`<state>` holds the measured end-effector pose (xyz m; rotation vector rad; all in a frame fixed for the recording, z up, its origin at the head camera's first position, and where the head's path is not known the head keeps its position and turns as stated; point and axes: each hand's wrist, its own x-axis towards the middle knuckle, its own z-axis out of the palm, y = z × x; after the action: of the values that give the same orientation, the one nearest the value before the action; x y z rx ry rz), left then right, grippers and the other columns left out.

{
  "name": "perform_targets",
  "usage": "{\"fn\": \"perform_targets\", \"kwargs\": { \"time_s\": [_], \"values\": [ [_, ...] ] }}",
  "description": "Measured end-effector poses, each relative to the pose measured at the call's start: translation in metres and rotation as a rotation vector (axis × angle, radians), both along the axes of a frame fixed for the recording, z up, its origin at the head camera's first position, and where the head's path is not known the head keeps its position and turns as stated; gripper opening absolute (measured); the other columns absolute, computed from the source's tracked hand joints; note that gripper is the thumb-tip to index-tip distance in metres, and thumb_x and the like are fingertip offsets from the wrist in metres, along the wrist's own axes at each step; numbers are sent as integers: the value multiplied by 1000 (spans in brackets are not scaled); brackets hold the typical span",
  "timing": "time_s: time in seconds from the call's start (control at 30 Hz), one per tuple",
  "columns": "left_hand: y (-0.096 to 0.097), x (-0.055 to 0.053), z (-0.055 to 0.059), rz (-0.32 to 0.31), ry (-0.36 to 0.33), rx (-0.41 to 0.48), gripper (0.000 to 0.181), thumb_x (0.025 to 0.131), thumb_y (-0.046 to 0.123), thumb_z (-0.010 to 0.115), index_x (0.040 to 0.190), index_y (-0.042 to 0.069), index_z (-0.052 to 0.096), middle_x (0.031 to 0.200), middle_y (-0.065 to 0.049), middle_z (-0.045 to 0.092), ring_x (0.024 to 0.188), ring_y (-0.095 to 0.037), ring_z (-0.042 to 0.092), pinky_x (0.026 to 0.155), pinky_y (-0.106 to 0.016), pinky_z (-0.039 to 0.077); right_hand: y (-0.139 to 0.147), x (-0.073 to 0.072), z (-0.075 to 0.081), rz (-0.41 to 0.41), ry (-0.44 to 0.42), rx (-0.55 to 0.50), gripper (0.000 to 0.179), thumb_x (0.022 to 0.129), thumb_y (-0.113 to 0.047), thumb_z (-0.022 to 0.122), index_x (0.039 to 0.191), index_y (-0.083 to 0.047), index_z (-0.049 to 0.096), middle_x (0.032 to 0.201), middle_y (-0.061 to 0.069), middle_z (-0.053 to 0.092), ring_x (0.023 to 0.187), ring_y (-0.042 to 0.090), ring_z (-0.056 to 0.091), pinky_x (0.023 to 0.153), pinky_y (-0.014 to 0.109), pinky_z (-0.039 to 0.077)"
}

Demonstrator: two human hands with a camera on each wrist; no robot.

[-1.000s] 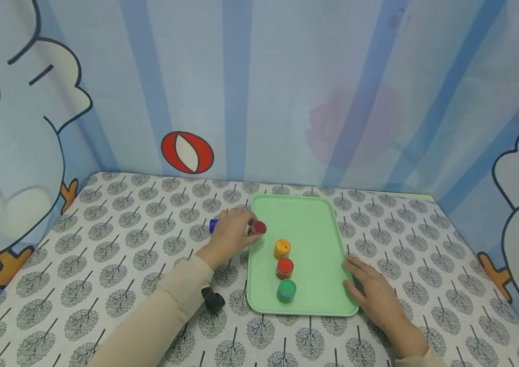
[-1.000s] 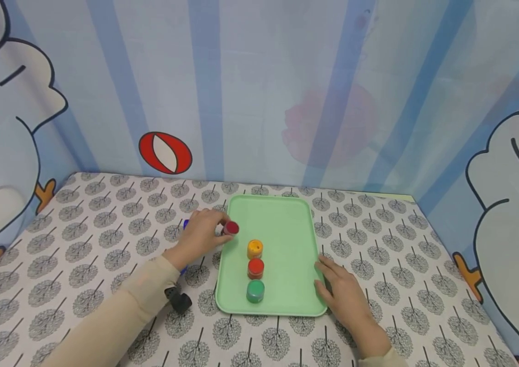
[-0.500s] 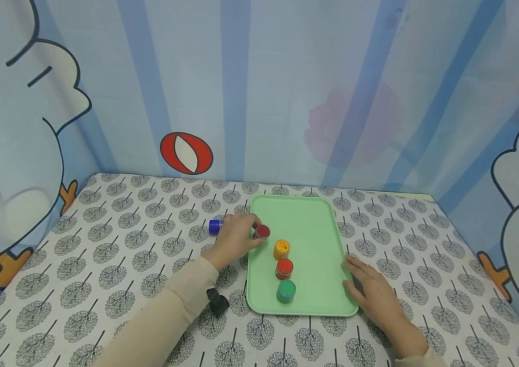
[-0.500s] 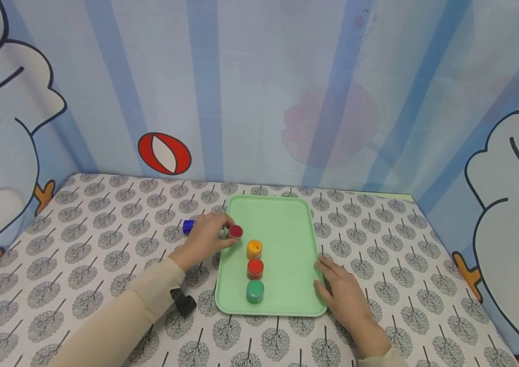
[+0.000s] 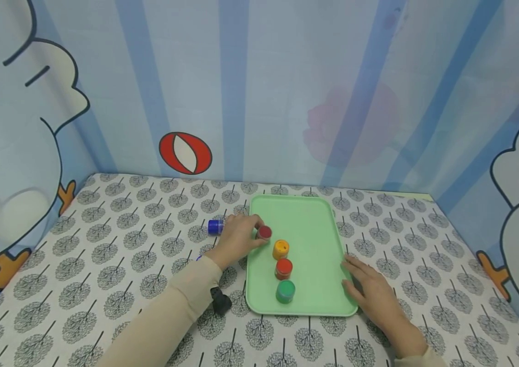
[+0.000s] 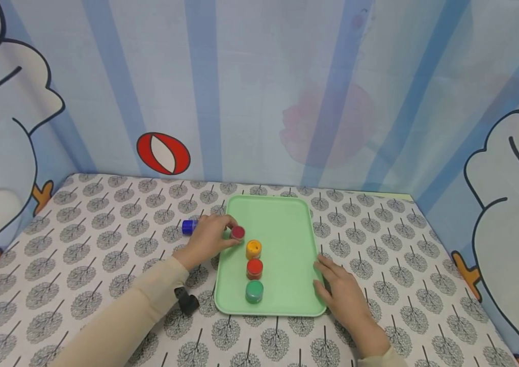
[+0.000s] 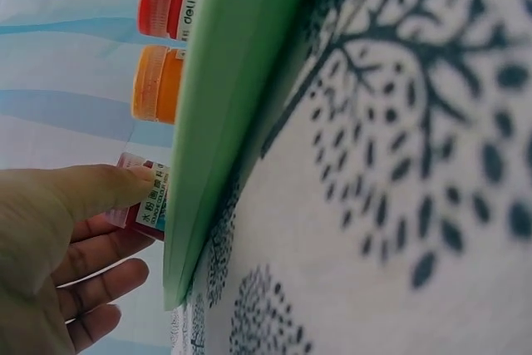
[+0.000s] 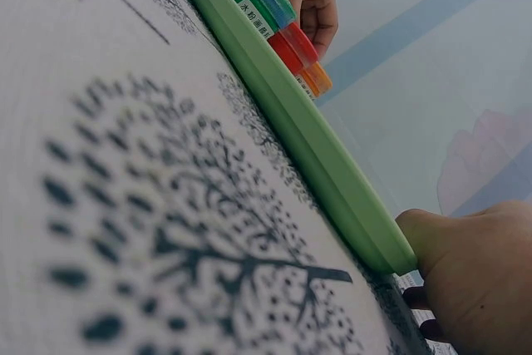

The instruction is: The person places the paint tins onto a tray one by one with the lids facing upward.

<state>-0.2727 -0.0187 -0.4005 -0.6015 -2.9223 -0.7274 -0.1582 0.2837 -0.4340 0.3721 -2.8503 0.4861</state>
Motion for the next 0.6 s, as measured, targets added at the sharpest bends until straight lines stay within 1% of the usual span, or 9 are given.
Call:
{"fn": "perform_targets", "kwargs": {
  "time_s": [0.33, 0.6],
  "values": [
    [0, -1, -2, 6, -15, 10, 34, 78, 30, 78, 105, 13, 66, 100, 0, 71, 95, -20, 58, 95, -39, 40, -2, 0, 0, -2, -7, -3, 45, 89, -19, 66, 129, -1, 57, 143, 15, 50, 127, 38, 51, 106, 53, 39],
    [0, -2, -5, 0, -35, 48, 34, 78, 29, 78, 105, 12, 66, 101, -1, 71, 98, -21, 59, 99, -41, 39, -2, 0, 1, -12, -17, 5, 45, 89, -19, 66, 130, -2, 57, 143, 14, 50, 127, 38, 50, 106, 53, 39]
  ]
}}
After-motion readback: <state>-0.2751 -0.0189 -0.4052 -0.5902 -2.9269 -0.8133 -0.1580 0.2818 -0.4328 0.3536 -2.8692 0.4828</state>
